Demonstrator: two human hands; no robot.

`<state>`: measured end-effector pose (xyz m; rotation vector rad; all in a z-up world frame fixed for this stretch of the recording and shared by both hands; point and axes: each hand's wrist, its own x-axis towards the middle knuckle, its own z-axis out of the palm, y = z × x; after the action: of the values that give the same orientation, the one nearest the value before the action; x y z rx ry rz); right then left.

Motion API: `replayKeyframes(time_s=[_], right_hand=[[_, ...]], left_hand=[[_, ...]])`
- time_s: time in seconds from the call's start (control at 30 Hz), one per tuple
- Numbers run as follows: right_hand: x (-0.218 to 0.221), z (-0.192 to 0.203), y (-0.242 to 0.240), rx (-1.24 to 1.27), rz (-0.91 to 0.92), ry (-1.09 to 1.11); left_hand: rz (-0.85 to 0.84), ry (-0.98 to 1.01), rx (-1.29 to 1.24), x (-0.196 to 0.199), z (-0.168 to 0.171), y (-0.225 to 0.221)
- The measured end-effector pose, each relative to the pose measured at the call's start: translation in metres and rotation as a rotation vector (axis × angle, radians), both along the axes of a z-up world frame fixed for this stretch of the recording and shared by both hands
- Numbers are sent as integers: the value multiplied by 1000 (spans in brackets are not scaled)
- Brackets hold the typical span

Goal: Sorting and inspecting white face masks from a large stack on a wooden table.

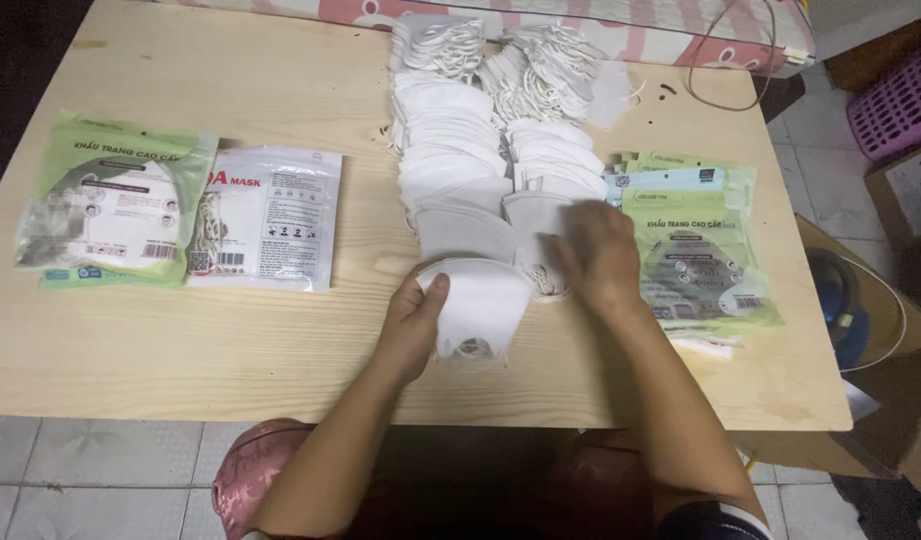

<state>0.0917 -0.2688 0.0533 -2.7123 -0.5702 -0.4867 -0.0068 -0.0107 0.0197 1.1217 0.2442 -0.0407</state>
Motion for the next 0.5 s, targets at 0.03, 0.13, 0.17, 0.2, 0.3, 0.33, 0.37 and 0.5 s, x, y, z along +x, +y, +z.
replayKeyframes(time_s=[0.03,0.13,0.17,0.2,0.3,0.33,0.37,0.5], right_hand=[[2,4,3,0,-1,-2],[9,4,3,-102,-236,289],[13,-7,-1,-155,-233,249],[17,-17,-6,-207,-231,209],[9,-7,1,-221,-226,115],[13,-19,-4,-221,-226,115],[16,-31,-9,-241,-204,59],[24,-49,-16,-315,-201,-62]], left_hand=[[-1,-2,0,0,-2,0],[-14,7,-18,4,-8,-1],[-11,8,-20,4,-11,0],[-8,9,-23,4,-14,1],[-9,2,-30,6,-4,0],[-9,2,-30,5,1,0],[23,16,-37,4,7,1],[88,30,-52,7,7,4]])
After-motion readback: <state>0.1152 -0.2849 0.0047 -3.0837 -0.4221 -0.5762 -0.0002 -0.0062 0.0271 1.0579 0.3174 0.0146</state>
